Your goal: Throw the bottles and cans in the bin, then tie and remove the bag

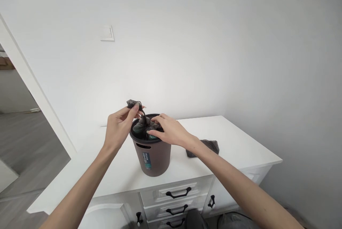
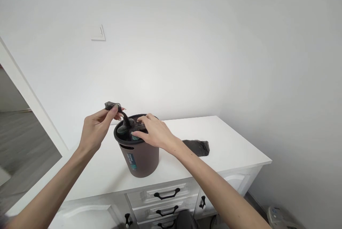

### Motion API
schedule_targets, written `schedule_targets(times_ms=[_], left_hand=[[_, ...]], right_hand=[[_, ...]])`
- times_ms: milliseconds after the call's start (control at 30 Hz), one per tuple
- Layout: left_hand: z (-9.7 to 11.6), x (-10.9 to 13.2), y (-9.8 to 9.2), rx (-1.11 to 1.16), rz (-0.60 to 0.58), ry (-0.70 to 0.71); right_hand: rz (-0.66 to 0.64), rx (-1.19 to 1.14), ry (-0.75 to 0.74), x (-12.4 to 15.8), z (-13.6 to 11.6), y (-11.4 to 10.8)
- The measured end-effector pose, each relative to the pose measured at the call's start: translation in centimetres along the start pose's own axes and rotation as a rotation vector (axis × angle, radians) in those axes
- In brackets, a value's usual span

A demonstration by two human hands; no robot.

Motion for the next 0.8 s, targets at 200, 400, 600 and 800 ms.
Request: schedule_targets(times_ms=[200, 400, 600, 800], left_hand=[[-1.0, -0.2, -1.1, 0.041, -0.056, -0.006], [-6.9, 0.7, -4.5, 0.241, 0.101, -0.133], [-16.9, 4.7, -5.4, 0.202, 0.071, -0.402], [-24.3, 9.4, -4.7, -0.066, -0.116, -0.571]], right_hand=[[-0.048, 0.076, 0.047, -3.4, -1.2, 0.1], [0.259, -0.277, 0.115, -5.1, 0.1, -3.4], [0.464, -0.643, 0.088, -5.6, 2.4, -5.9], [0.534, -0.735, 0.01, -5.8, 3.3, -4.9]])
Point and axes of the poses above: each hand's wrist, its own x-axis away from the middle knuckle, its own y-axis out of the palm, z = x × y, the point moved 5 cm from there along -x, towards the middle knuckle, and after that the axes turned 7 degrees about -z, right-handed, at the moved point
